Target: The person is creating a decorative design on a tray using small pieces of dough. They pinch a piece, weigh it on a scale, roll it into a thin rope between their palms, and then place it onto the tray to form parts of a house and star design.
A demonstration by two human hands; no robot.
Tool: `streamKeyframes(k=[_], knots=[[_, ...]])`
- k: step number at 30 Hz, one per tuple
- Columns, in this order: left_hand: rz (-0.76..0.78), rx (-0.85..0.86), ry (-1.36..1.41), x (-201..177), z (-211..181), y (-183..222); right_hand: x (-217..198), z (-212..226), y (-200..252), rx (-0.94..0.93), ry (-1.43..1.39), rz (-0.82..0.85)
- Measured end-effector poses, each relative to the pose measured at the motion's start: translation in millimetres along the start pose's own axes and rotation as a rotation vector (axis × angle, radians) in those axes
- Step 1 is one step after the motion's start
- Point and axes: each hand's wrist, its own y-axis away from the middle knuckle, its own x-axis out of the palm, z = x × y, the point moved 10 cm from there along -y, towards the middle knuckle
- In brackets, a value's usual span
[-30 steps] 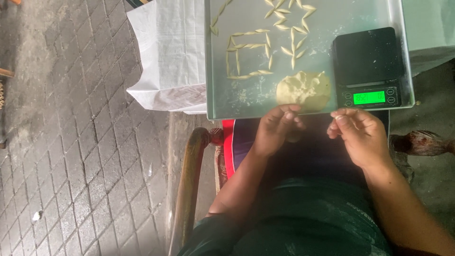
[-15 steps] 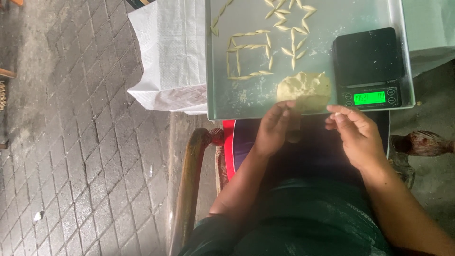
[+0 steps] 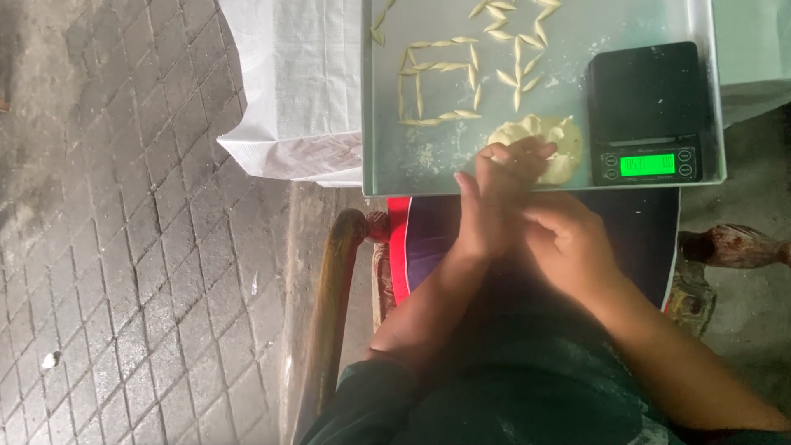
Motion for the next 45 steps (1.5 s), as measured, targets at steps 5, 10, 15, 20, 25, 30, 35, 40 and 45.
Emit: streamKeyframes(k=[5,10,15,20,25,30,35,40,45], knots=[[0.006,0.080,0.039,1,-8,1,20,-33,-10,0.266,0.161,0.193],[-0.050,0.117,0.224,-4,-18,-5,27,-22,-15,-0.042,0.255,0.097],[-0.135,0.224,0.319,-21,-35,-14,21,17,0,-0.157,0.012,-0.057],[-0.026,0.132,0.235,-1,-17,-7,22,-4,-17,0.155,-0.555,-0.107],[-0.019,0.121,0.332,9,-31,-14,22,-19,-14,0.238,-0.374,-0.086],[-0.004,0.061,0.373,-1,-10,-11,17,-32,-15,0.141,-0.138,-0.129],[-0.054,0.078,0.618,2,-19,-8,14,1,12,-0.311,0.006,-0.318],[-0.043,0.179,0.376,0,-21,-12,18,7,-8,-0.165,-0.204,-0.218],[-0.027,0.246,-0.022,39,-29,7,40,7,-7,-0.040,-0.298,-0.057]])
